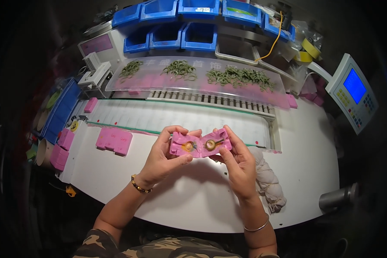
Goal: The person cleans pink plastic blocks with a white cloth, then inserts small dark components into the blocks by hand.
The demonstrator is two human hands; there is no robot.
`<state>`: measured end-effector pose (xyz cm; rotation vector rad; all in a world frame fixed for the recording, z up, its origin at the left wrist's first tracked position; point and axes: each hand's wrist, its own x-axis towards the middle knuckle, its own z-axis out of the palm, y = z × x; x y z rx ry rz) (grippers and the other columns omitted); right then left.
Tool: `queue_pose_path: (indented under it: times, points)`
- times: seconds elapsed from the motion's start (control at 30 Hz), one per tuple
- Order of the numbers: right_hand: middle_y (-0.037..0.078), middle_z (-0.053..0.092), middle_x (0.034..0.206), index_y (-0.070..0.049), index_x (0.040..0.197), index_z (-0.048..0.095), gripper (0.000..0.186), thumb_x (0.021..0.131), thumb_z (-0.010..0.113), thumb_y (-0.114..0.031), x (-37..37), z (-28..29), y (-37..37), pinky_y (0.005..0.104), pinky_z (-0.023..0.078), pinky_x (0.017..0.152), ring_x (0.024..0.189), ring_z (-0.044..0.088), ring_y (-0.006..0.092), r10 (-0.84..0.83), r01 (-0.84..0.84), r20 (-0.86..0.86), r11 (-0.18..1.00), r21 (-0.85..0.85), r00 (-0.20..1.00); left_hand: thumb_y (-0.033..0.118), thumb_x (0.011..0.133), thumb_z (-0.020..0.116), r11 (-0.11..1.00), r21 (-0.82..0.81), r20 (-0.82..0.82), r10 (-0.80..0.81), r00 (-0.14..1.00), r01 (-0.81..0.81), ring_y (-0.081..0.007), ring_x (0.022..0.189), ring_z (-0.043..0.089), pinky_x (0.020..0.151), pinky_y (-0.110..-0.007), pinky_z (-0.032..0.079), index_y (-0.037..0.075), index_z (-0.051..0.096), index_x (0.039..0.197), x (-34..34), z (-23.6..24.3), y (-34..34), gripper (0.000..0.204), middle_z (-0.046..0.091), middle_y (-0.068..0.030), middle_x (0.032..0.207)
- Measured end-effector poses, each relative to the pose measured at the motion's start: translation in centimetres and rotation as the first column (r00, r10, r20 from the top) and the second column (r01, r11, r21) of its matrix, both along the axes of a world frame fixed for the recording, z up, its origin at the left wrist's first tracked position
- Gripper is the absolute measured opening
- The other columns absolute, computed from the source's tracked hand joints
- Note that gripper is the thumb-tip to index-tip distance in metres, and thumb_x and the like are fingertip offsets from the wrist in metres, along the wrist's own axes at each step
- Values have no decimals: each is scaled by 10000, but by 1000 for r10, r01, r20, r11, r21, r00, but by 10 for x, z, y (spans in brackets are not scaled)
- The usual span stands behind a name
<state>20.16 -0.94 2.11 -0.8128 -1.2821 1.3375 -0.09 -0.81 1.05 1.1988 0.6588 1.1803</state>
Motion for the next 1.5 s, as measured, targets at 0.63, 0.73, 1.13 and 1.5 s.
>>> queue_pose_path:
  times: [0.63, 0.73, 1.13, 1.5]
  points:
    - [135, 592, 1082, 1, 1248, 560, 442, 818, 538, 100, -13, -13, -8, 319, 476, 897, 979, 604, 233, -74, -110, 406, 905, 412, 911, 337, 924, 613, 919, -355, 234, -89, 968, 171, -159, 931, 589, 866, -325, 504, 64, 486, 1068, 25, -19, -8, 335, 565, -63, 1023]
    - [128, 567, 1167, 14, 1406, 368, 766, 736, 729, -78, -24, -13, -15, 405, 358, 996, 1127, 476, 315, -285, -79, 556, 838, 539, 781, 356, 932, 574, 888, -456, 244, 57, 968, 62, -150, 781, 585, 635, -267, 493, 63, 525, 987, 23, -18, -4, 302, 569, -52, 893]
    - [20, 686, 986, 7, 1375, 451, 681, 749, 710, -57, -34, -10, -18, 316, 361, 822, 883, 570, 175, -551, -84, 522, 632, 771, 651, 221, 931, 422, 920, -374, 102, 164, 981, -115, -132, 558, 499, 510, -262, 435, 40, 527, 798, 16, -28, -4, 248, 553, -59, 702]
    - [4, 646, 845, -27, 1240, 538, 534, 731, 695, 14, -33, -9, -21, 304, 399, 702, 734, 563, 156, -439, -50, 493, 707, 705, 751, 113, 912, 400, 905, -321, 82, 321, 943, -280, -101, 697, 506, 617, -244, 454, 44, 474, 966, 23, -19, -7, 114, 517, -44, 809]
